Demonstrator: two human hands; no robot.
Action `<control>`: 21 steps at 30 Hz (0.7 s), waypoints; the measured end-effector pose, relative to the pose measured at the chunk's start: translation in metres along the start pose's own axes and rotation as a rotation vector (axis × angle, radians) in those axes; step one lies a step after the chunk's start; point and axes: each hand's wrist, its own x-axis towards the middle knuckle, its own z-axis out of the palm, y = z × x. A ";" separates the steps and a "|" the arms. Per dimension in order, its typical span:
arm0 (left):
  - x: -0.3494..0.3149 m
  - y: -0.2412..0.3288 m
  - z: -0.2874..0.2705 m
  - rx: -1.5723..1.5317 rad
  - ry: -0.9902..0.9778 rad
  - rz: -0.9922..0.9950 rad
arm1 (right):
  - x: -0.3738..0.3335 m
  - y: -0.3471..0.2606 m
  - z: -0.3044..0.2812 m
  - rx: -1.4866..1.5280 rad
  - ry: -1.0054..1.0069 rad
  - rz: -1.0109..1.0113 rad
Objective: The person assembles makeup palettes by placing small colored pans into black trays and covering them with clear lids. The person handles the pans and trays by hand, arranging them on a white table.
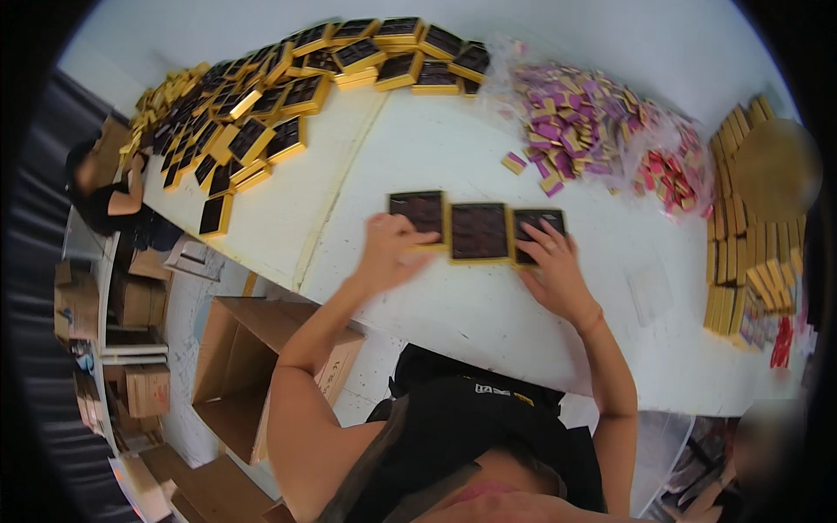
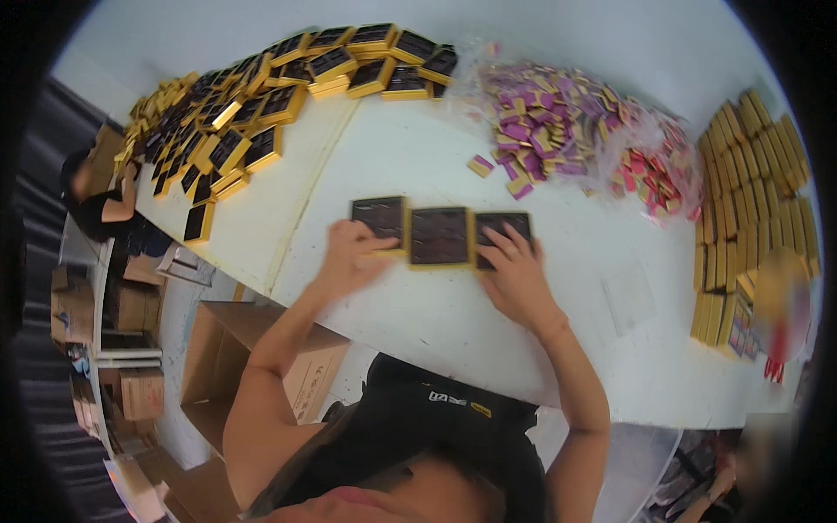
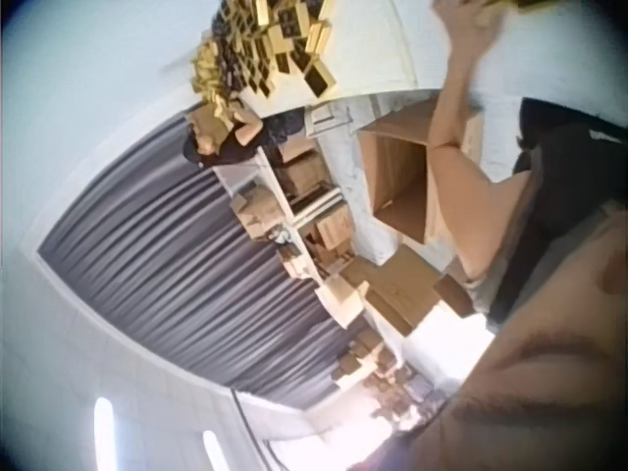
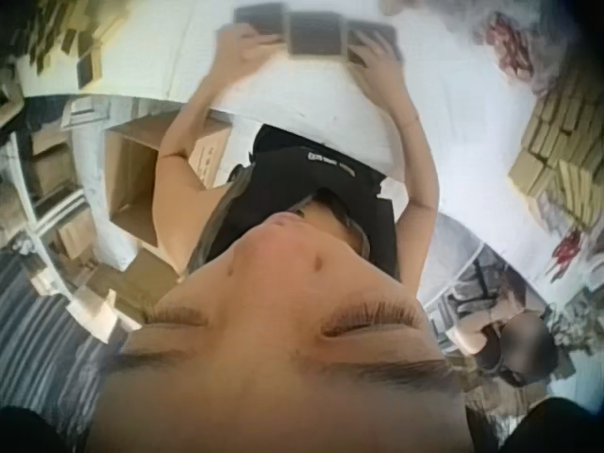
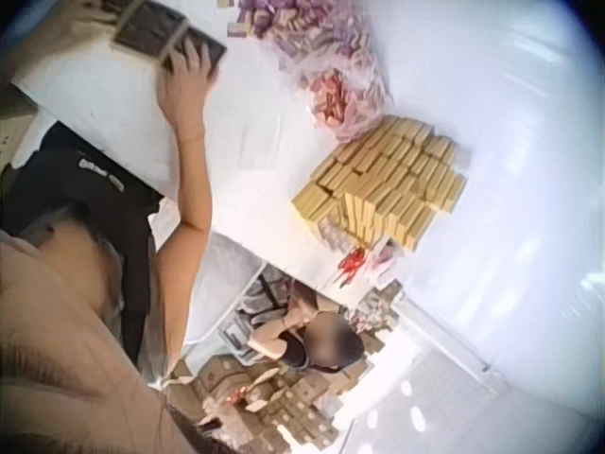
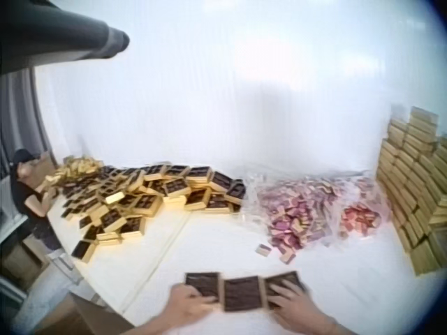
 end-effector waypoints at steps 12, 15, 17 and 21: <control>0.011 -0.259 -0.044 0.678 0.296 -0.690 | -0.213 0.016 -0.027 -0.096 1.186 0.499; 0.006 -0.197 -0.041 0.645 0.251 -0.516 | -0.320 0.029 -0.028 -0.277 1.744 0.903; 0.009 -0.143 -0.027 0.529 0.213 -0.528 | -0.438 0.056 0.008 -0.592 1.527 1.332; -0.001 -0.088 -0.020 0.270 0.138 -0.563 | -0.541 0.028 0.064 -0.776 1.312 1.805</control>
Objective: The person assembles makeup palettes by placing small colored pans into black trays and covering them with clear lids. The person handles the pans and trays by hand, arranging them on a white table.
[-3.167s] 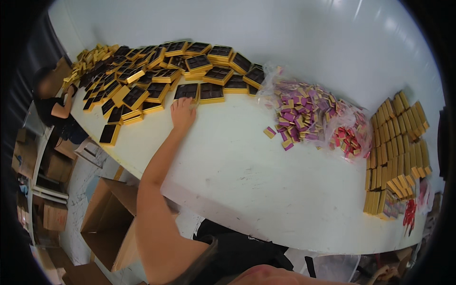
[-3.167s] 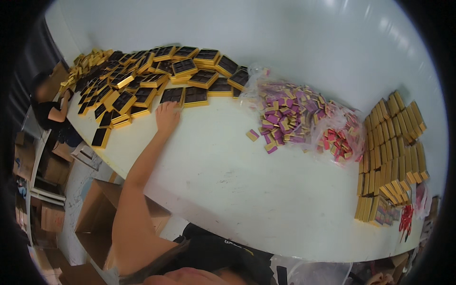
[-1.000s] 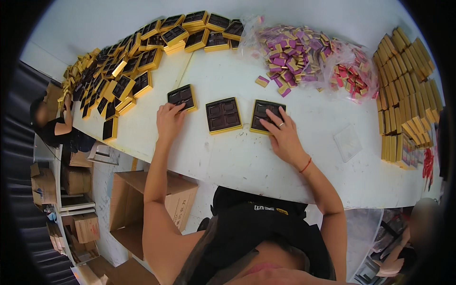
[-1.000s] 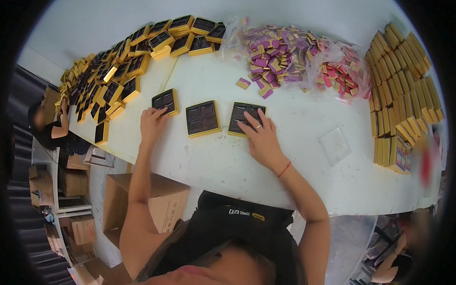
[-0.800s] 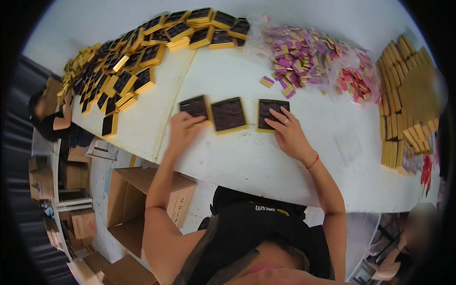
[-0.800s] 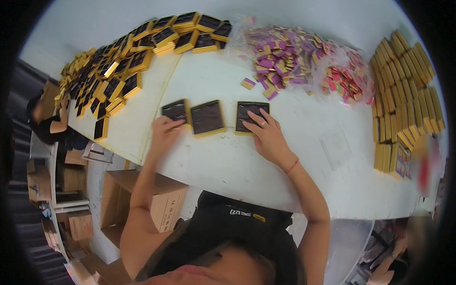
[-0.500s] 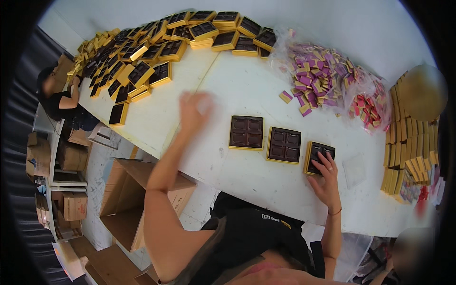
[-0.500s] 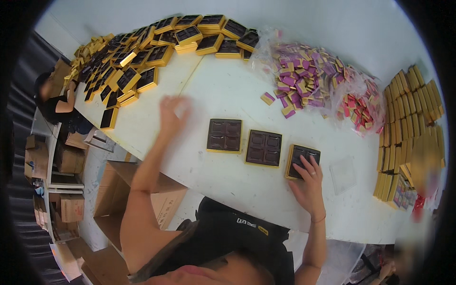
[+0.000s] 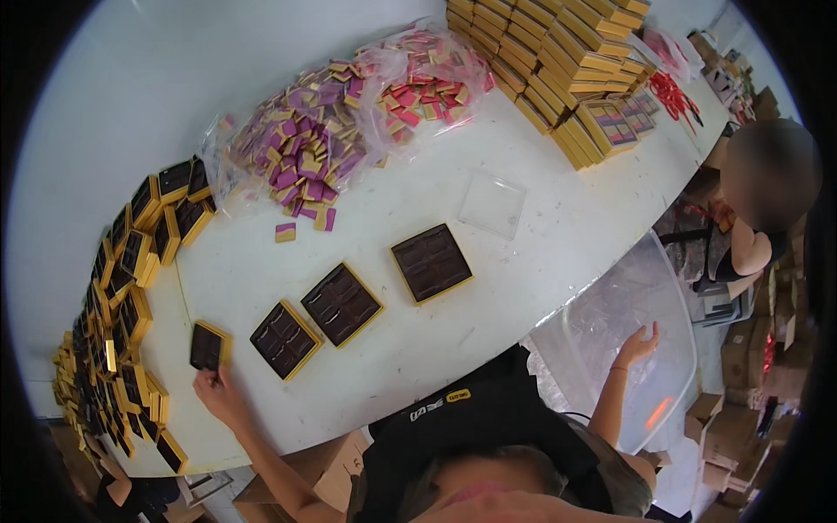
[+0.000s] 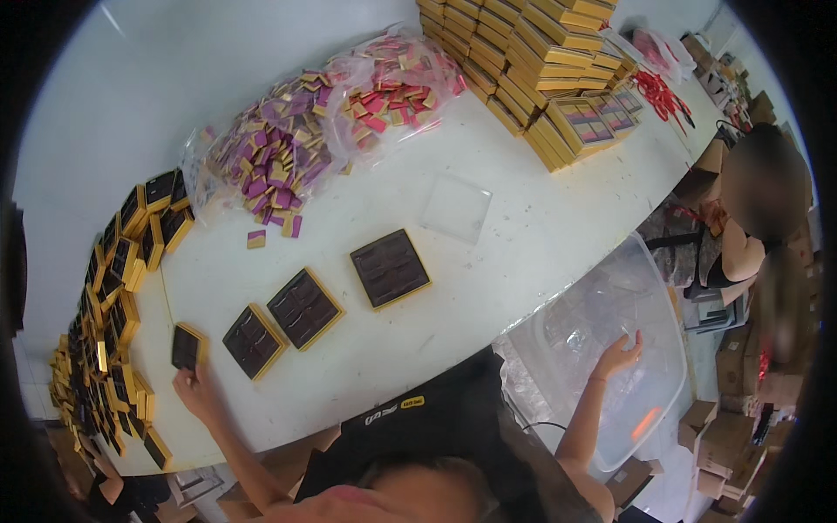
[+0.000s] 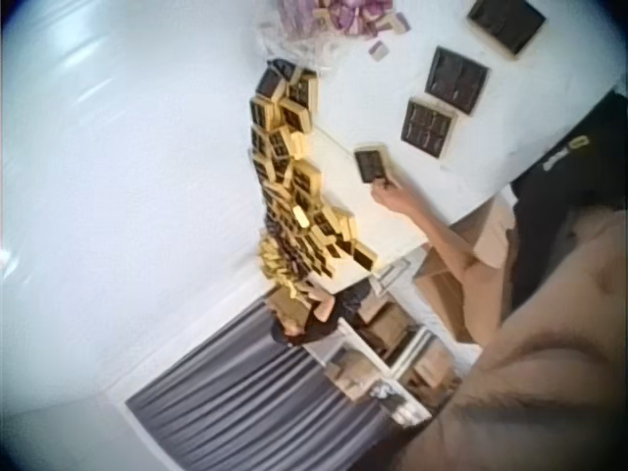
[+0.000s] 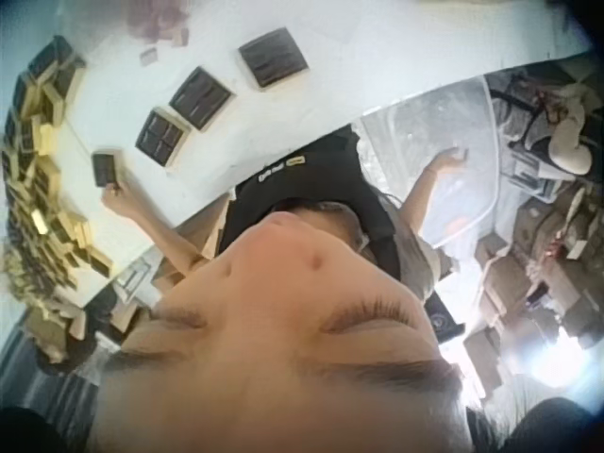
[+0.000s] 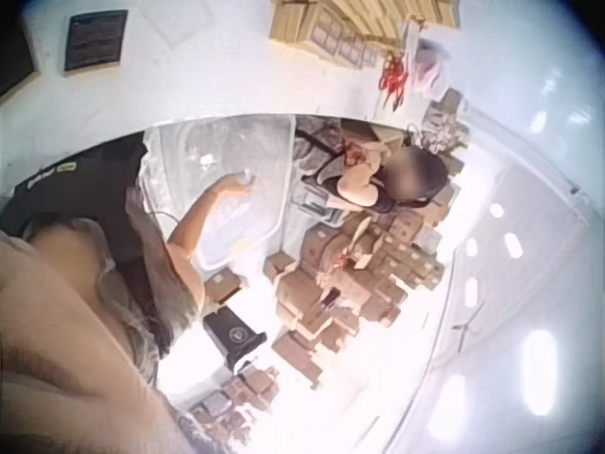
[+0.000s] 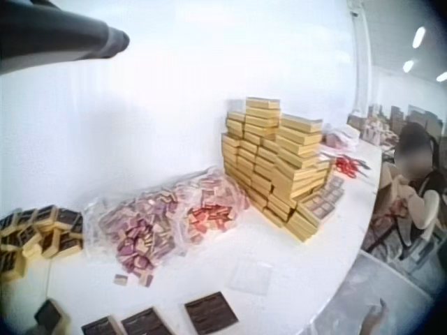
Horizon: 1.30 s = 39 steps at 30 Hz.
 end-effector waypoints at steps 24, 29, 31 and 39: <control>0.038 0.350 0.087 -0.638 -0.216 0.955 | -0.135 -0.612 0.185 0.660 -0.807 -1.057; 0.107 0.371 0.152 -0.725 -0.086 0.657 | -0.091 -0.574 0.167 0.942 -1.044 -0.935; 0.121 0.351 0.160 -0.709 -0.092 0.638 | -0.084 -0.563 0.159 1.055 -1.138 -0.748; 0.090 0.439 0.168 -0.726 -0.239 0.949 | -0.062 -0.559 0.122 1.318 -1.481 -0.207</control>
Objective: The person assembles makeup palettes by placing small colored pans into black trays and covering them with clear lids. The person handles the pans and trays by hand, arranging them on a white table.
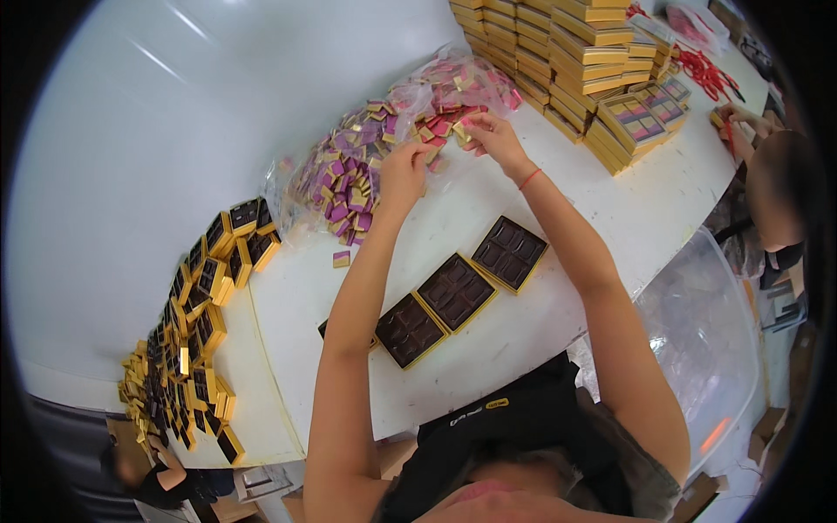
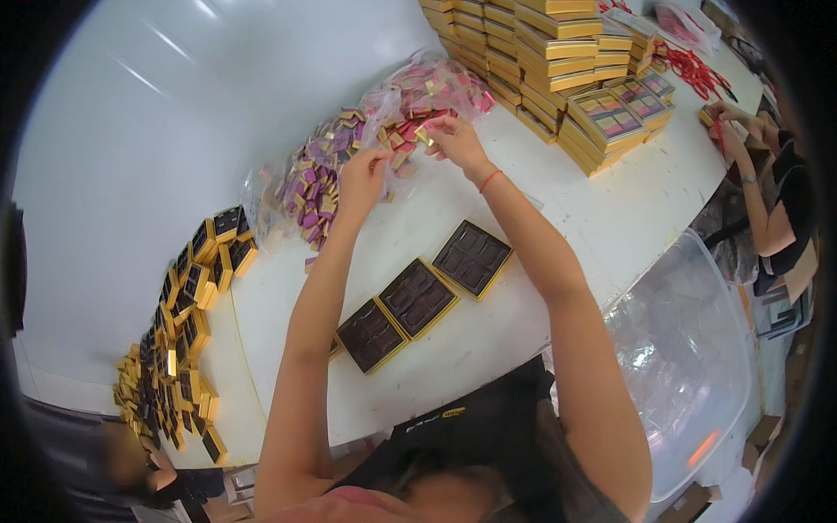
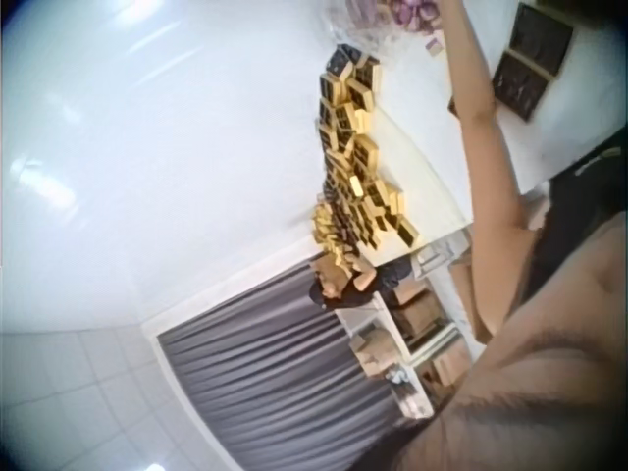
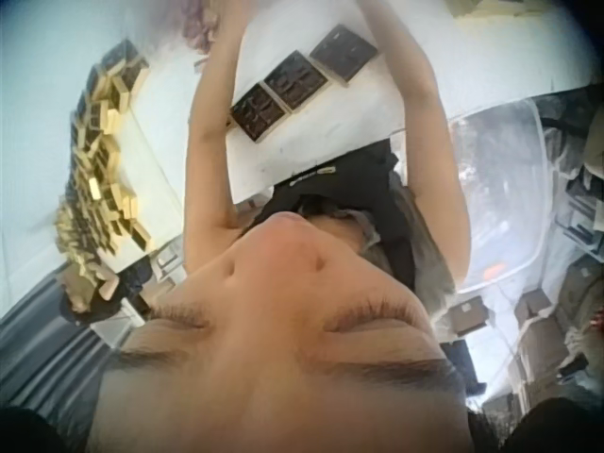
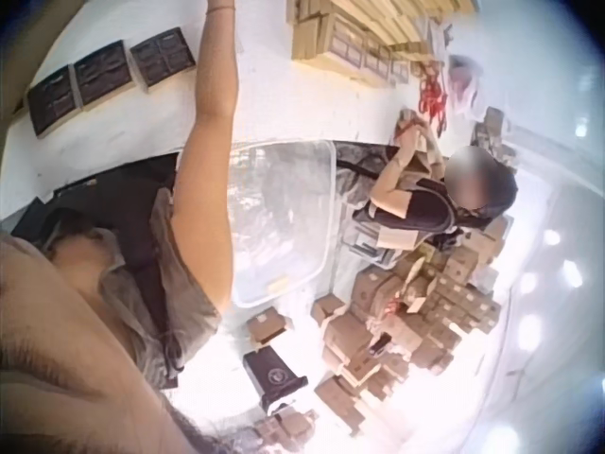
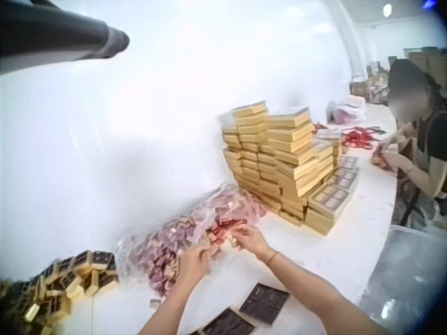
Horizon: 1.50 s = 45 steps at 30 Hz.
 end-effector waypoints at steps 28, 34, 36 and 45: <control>-0.065 0.063 -0.077 -1.660 -0.124 -0.571 | -0.159 0.019 0.014 -0.368 -0.050 -0.341; -0.119 0.124 -0.100 0.034 0.201 0.096 | -0.161 -0.017 0.020 0.112 -0.075 -0.246; -0.127 0.125 -0.101 -0.021 0.216 0.100 | -0.165 -0.021 0.022 0.140 -0.124 -0.123; -0.126 0.132 -0.087 -0.001 0.143 0.078 | -0.192 -0.044 0.058 0.295 -0.264 0.105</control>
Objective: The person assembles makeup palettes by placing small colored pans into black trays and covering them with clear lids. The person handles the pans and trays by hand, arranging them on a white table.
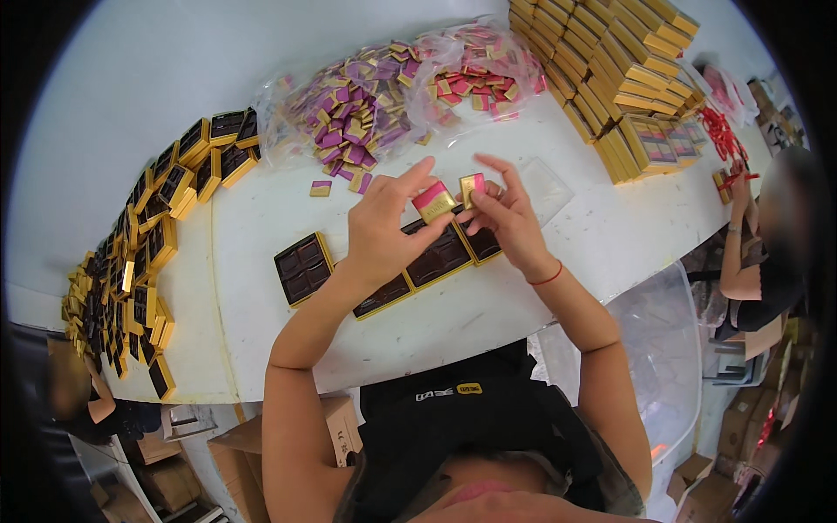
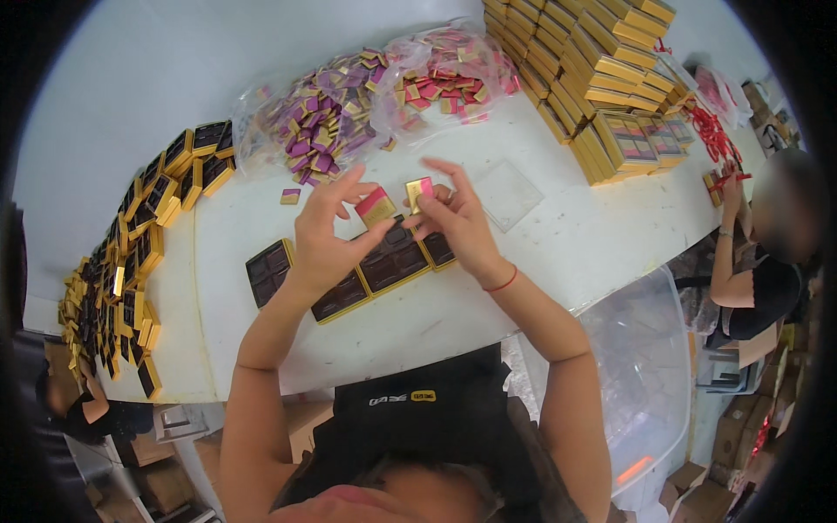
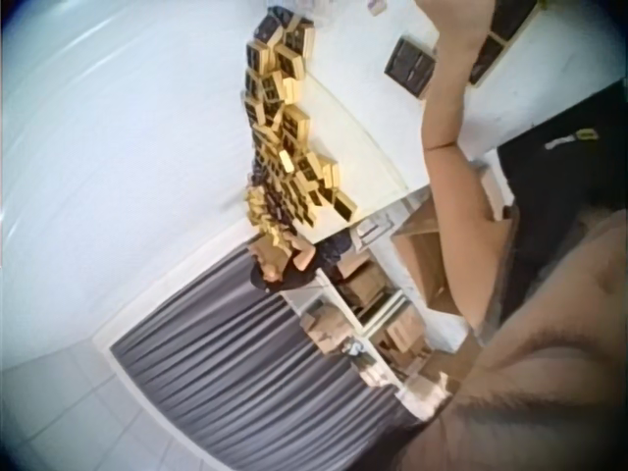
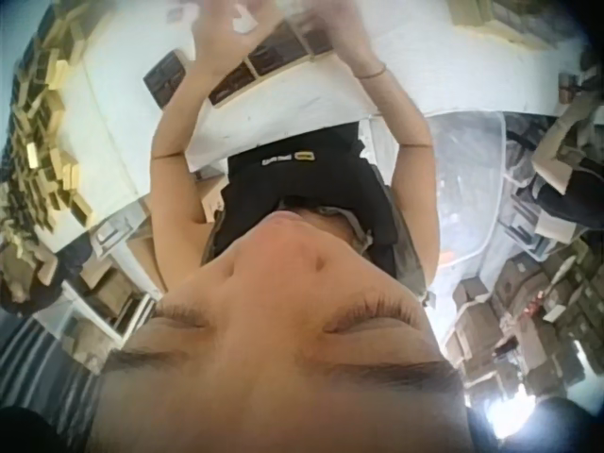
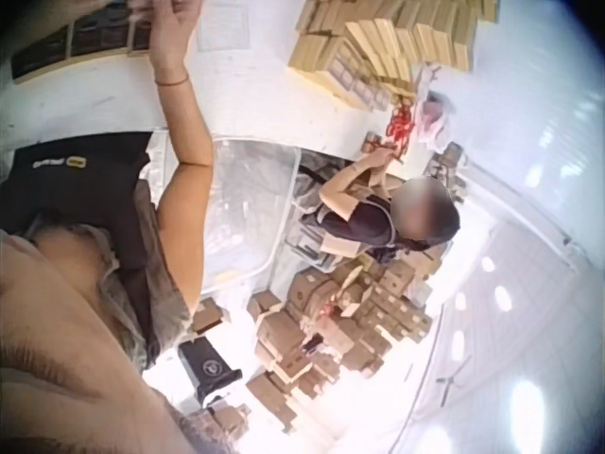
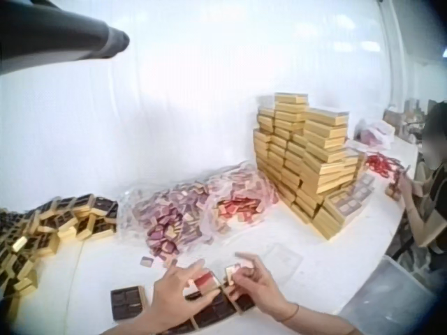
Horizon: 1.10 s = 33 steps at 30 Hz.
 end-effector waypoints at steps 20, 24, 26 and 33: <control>-0.055 -0.107 -0.055 0.388 -0.214 -0.392 | 0.105 0.037 -0.026 -0.024 0.315 0.045; -0.056 -0.185 -0.071 0.270 -0.383 -0.672 | 0.109 0.068 0.056 -0.711 -0.314 -0.289; -0.046 -0.203 -0.074 0.170 -0.431 -0.712 | 0.129 0.088 0.074 -0.895 -0.537 -0.443; -0.056 -0.205 -0.076 0.289 -0.422 -0.571 | 0.166 0.121 0.066 -1.380 -0.284 -0.259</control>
